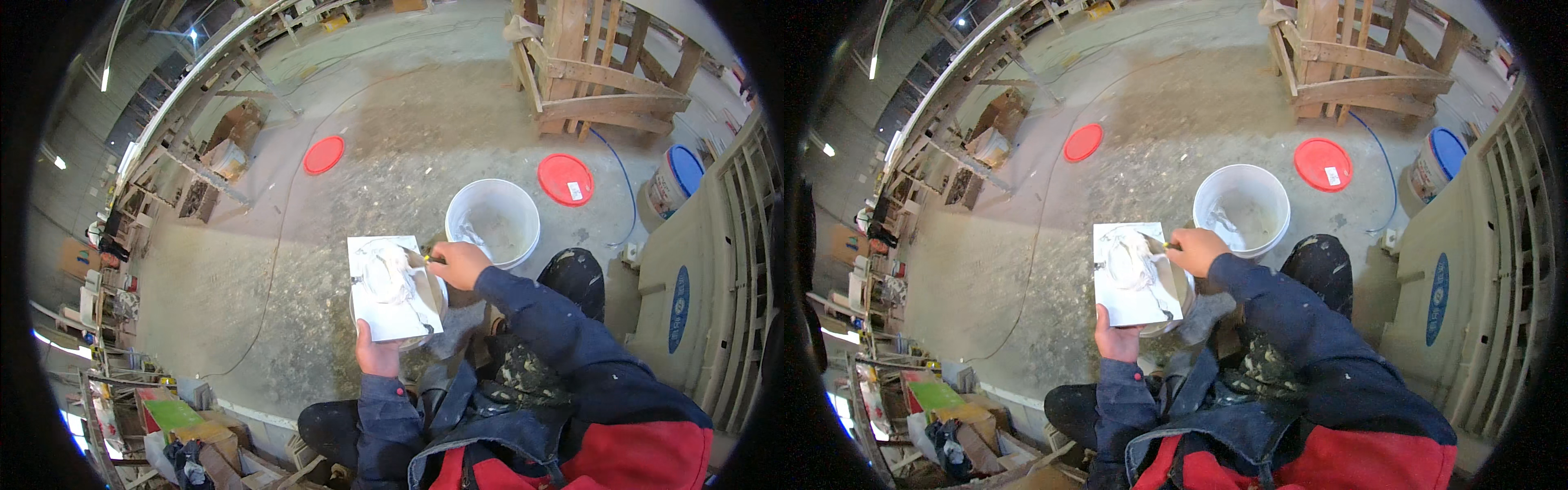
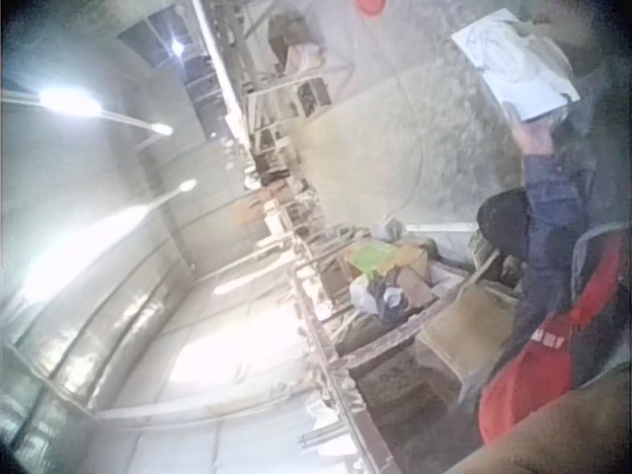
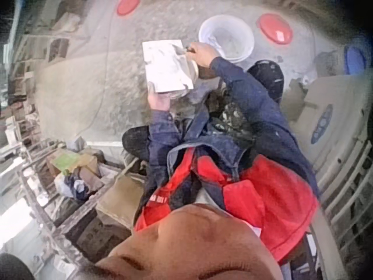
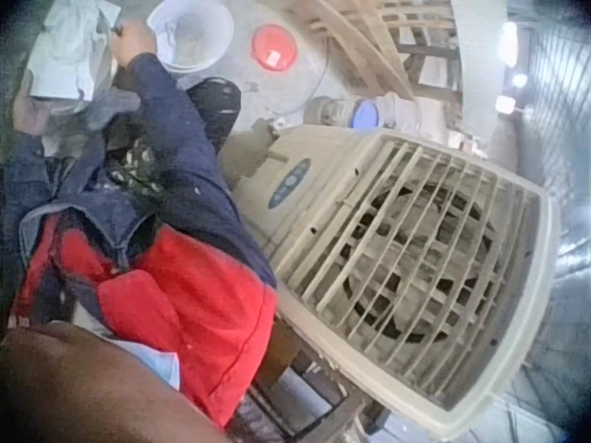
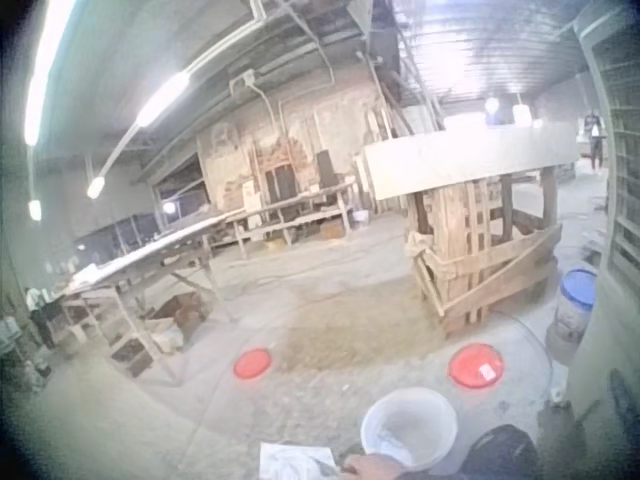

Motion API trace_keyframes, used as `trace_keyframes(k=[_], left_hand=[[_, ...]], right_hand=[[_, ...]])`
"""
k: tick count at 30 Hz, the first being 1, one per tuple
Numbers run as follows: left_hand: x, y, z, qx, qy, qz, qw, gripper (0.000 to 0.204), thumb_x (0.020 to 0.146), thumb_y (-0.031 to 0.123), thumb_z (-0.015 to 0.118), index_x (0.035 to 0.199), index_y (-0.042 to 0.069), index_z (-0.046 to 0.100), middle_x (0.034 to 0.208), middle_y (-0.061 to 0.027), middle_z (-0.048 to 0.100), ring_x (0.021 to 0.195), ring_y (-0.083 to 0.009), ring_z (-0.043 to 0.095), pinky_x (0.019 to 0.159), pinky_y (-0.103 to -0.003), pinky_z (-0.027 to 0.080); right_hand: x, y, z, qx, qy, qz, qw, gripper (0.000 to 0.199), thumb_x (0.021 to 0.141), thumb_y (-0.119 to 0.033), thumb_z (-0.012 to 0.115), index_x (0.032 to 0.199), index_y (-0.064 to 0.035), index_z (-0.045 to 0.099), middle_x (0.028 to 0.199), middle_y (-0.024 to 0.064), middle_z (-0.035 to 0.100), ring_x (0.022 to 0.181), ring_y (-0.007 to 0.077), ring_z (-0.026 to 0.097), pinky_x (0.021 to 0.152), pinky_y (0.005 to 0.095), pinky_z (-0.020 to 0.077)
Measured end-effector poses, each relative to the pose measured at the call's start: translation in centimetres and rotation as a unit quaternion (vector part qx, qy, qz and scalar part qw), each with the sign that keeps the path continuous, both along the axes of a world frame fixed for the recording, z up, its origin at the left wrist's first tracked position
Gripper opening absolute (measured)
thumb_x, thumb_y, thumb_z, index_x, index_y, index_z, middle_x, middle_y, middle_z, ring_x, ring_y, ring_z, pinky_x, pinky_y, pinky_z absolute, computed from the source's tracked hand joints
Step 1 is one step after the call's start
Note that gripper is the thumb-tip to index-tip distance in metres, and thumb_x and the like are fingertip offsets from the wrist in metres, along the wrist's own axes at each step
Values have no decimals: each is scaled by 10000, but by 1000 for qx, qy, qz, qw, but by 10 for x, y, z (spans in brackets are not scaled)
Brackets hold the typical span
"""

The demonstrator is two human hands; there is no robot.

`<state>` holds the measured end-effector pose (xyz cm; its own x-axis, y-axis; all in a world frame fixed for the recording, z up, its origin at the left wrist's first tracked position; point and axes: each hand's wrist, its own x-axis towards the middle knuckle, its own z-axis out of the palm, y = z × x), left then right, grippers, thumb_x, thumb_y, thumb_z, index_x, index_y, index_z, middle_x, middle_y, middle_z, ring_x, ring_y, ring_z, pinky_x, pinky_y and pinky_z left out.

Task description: The person mixes a white paste on a small board using a putty knife, then applies it to the surface of a beige bathtub. The person repeatedly scoops paste from the board and spreads it across the tub interior.

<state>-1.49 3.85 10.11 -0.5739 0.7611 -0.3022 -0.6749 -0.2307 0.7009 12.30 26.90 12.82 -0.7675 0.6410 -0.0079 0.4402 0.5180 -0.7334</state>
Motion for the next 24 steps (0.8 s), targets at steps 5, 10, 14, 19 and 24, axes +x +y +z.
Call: trace_keyframes(k=[5, 10, 14, 19, 24], left_hand=[[-12, -30, 31, 37, 37, 58, 997, 652, 1032, 508, 476, 1515, 79, 388, 1494, -95, 489, 1352, -323, 488, 1069, -517, 433], [7, -51, 63, 30, 75, 87, 993, 651, 1038, 494, 473, 1522, 69, 377, 1509, -91, 475, 1376, -303, 466, 1115, -502, 396], [6, -56, 65, 55, 81, 77, 992, 669, 1036, 505, 466, 1527, 62, 367, 1519, -94, 466, 1378, -299, 464, 1126, -498, 388], [10, -72, 77, 90, 88, 88, 988, 676, 1037, 509, 455, 1540, 68, 354, 1533, -98, 452, 1382, -297, 461, 1129, -498, 374], [5, -71, 77, 105, 86, 87, 987, 685, 1044, 489, 451, 1586, 116, 263, 1588, -80, 366, 1429, -299, 390, 1163, -496, 317]], right_hand=[[-1, -77, 56, 25, -29, 131, 991, 260, 928, -331, 608, 1025, -94, 649, 884, 191, 696, 809, 389, 675, 726, 503, 525], [11, -22, 38, 7, 29, 90, 996, 306, 900, -373, 664, 1000, -85, 690, 860, 178, 701, 810, 348, 693, 705, 451, 529], [-14, -95, 66, 61, 25, 82, 994, 285, 943, -334, 583, 927, -54, 635, 844, 191, 692, 787, 382, 680, 705, 501, 533], [11, -40, 66, -5, 22, 120, 993, 302, 904, -369, 648, 995, -85, 690, 840, 196, 697, 774, 369, 685, 681, 465, 530], [-23, -102, 71, 71, 55, 117, 989, 260, 932, -349, 599, 1032, -113, 648, 826, 193, 677, 761, 394, 657, 672, 527, 495]])
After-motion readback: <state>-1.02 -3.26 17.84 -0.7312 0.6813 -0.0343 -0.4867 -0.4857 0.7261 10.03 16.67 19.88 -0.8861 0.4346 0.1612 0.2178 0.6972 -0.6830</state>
